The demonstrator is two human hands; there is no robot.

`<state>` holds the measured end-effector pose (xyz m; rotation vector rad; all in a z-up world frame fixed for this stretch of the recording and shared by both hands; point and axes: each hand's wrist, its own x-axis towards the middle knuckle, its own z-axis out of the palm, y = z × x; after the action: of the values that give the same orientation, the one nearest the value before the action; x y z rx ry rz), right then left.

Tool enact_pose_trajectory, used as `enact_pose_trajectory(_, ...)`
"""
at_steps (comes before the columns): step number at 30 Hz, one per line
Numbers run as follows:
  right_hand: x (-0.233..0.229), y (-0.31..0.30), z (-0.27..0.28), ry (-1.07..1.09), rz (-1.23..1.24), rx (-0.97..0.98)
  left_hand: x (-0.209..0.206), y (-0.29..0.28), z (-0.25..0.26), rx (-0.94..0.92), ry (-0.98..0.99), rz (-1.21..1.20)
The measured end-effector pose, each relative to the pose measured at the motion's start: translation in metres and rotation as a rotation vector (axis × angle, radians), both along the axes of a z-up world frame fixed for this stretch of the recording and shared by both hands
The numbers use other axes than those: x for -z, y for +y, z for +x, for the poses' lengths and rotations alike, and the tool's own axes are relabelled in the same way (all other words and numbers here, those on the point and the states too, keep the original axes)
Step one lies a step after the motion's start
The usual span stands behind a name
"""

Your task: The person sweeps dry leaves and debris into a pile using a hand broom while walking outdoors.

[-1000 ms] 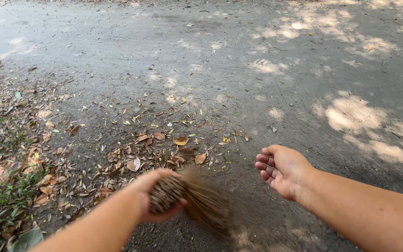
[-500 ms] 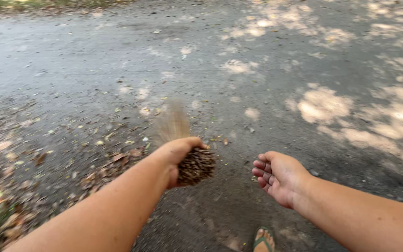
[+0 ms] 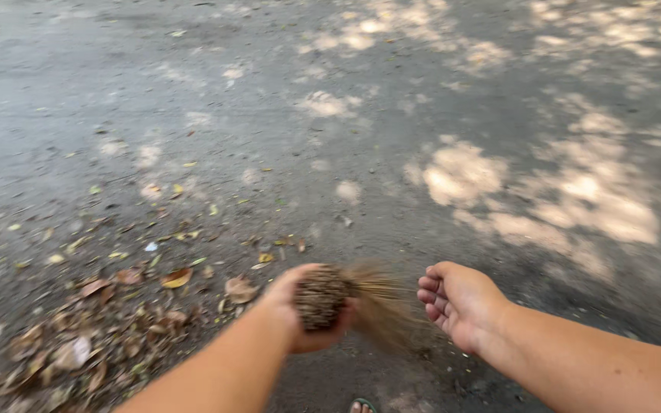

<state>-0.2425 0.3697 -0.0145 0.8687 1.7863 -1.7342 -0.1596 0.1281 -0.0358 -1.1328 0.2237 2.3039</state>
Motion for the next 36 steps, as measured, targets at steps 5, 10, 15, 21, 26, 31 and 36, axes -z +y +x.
enact_pose_trajectory(5, -0.003, -0.036, -0.011, -0.023, -0.052, -0.121, -0.024, -0.136, 0.058, -0.394, -0.178, -0.355)
enact_pose_trajectory(10, -0.01, -0.067, -0.013, -0.042, -0.066, -0.188, -0.056, -0.168, 0.067, -0.169, -0.111, -0.707)
enact_pose_trajectory(15, -0.016, -0.083, -0.018, -0.054, -0.073, -0.226, -0.063, -0.113, 0.031, -0.071, -0.08, -0.811)
enact_pose_trajectory(21, -0.02, -0.085, -0.028, -0.051, -0.053, -0.169, -0.059, -0.072, -0.026, 0.065, 0.187, -0.44)
enact_pose_trajectory(26, -0.016, -0.078, -0.039, -0.035, -0.02, -0.078, -0.025, -0.051, -0.072, 0.025, 0.206, 0.018)
enact_pose_trajectory(31, -0.011, -0.104, -0.05, -0.061, -0.005, -0.091, 0.007, -0.118, -0.053, -0.28, -0.074, -0.066)
enact_pose_trajectory(36, -0.021, -0.168, -0.059, -0.062, -0.076, -0.158, -0.017, -0.26, 0.015, -0.485, -0.226, -0.256)
